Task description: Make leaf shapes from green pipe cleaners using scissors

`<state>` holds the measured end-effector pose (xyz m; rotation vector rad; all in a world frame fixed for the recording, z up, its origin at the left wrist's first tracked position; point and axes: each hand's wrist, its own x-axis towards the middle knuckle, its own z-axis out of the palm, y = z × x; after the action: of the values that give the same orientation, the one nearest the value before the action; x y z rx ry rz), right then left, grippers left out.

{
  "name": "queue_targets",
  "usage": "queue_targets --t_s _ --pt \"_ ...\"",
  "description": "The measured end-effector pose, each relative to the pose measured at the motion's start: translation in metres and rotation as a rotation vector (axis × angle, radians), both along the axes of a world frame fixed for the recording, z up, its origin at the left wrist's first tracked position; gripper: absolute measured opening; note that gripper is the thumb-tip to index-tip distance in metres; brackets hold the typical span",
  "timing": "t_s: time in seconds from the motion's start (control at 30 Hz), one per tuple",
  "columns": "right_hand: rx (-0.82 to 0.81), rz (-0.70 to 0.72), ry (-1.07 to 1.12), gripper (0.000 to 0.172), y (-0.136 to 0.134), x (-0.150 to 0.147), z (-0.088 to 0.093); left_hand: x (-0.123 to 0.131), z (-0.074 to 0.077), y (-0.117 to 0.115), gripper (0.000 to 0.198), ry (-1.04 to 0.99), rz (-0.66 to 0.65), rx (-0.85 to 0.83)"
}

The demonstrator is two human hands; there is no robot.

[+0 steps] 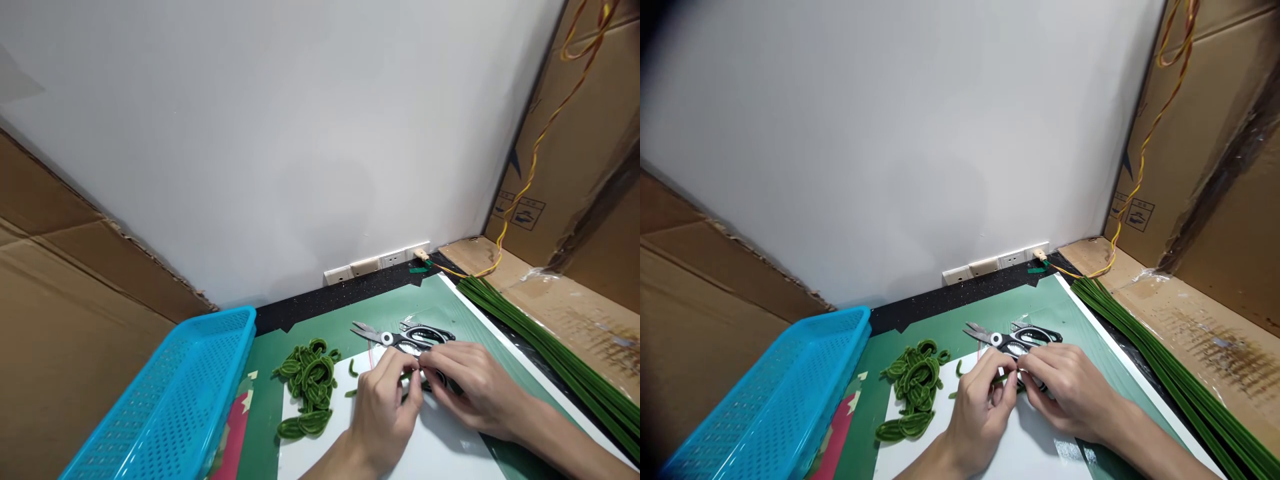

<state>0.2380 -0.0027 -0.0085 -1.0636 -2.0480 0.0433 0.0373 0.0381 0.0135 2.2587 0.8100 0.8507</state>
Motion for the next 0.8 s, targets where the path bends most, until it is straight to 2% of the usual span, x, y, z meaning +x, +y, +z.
queue_targets --t_s 0.27,0.4,0.57,0.8 --pt "0.039 -0.032 -0.045 0.018 0.003 -0.004 -0.003 -0.002 -0.006 0.002 0.013 -0.027 0.032 -0.185" --pt "0.049 -0.057 -0.025 0.015 0.005 -0.004 -0.010 -0.003 -0.009 0.004 0.015 -0.021 0.021 -0.215" --pt "0.065 -0.054 -0.019 0.017 0.005 0.002 -0.014 -0.001 -0.006 0.005 0.015 -0.015 0.008 -0.206" --pt "0.110 -0.038 -0.035 0.018 0.001 0.003 -0.002 0.000 0.000 0.001 0.016 -0.018 -0.012 -0.249"
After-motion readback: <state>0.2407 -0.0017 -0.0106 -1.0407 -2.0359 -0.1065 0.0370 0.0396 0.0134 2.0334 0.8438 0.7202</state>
